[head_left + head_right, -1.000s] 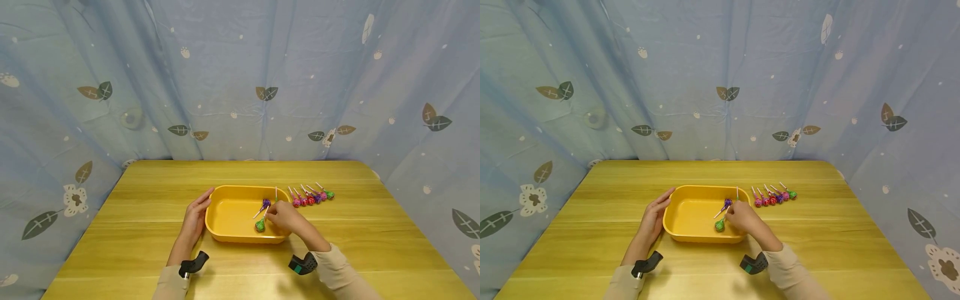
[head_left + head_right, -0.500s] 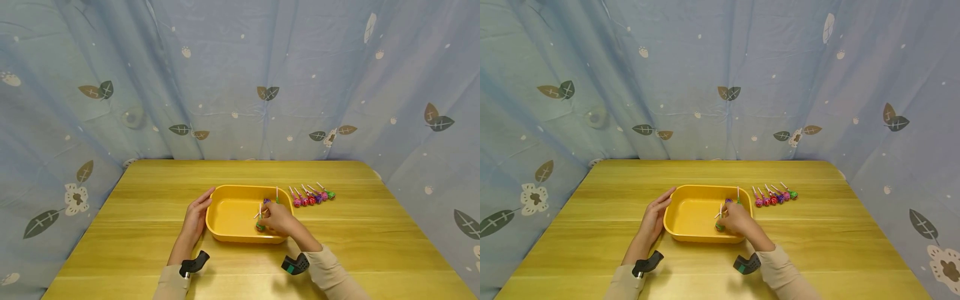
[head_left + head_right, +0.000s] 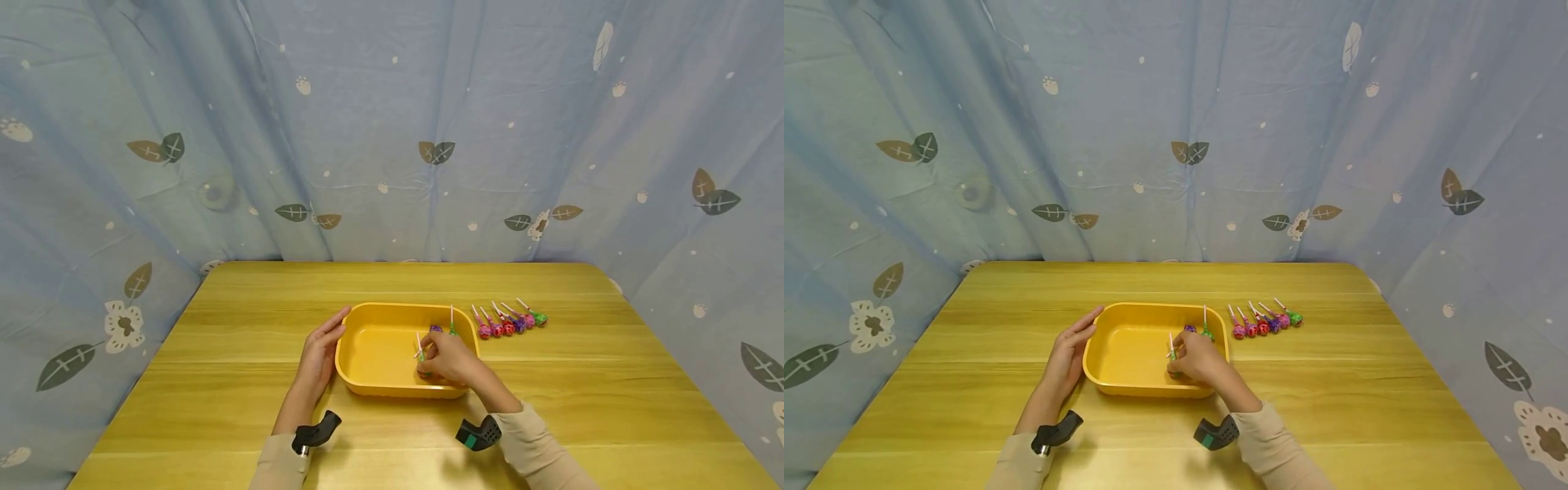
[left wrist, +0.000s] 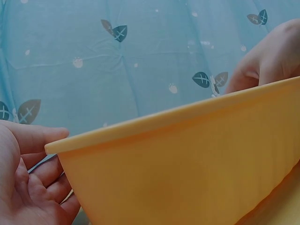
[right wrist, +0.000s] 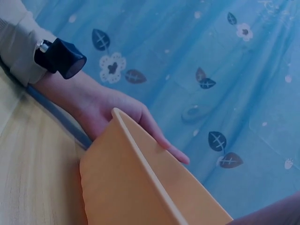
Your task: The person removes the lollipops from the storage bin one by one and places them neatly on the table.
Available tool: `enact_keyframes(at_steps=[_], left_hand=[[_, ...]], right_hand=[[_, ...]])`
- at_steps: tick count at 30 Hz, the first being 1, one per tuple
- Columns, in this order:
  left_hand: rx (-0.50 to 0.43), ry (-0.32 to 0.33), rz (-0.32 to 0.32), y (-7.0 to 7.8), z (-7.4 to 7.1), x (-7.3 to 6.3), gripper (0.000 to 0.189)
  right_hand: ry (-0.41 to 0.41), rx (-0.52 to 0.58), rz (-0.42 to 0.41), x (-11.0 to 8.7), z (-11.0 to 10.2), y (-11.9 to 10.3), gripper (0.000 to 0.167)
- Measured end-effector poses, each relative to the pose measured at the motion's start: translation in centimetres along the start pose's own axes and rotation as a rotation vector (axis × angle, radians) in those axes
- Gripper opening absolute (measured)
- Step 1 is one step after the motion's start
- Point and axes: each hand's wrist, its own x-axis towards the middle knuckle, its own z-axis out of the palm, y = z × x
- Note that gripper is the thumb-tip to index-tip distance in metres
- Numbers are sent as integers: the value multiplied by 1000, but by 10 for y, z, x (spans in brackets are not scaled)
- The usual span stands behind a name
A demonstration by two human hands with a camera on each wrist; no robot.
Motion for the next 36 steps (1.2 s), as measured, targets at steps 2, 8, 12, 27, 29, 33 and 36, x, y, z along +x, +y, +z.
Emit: enact_keyframes(at_steps=[2,8,12,27,29,33,36], left_hand=[[6,0,1,0,0,0,43],[14,-1,4,1,1,-1,43],[12,-1,5,1,1,-1,43],[23,13,4,2,1,-1,43],[16,16,-1,2,1,-1,43],[16,1,-2,2,2,-1,44],[19,-2,-5,1,1,-1,44]], right_hand=[[-8,6,-2,0,0,0,32],[-8,42,-15,1,1,2,35],[-1,64,-22,2,1,3,37],[67,58,-83,4,-10,2,40],[76,61,-77,3,-12,3,41],[113,82,-46,2,-18,3,39],[145,113,-26,0,-22,4,36]])
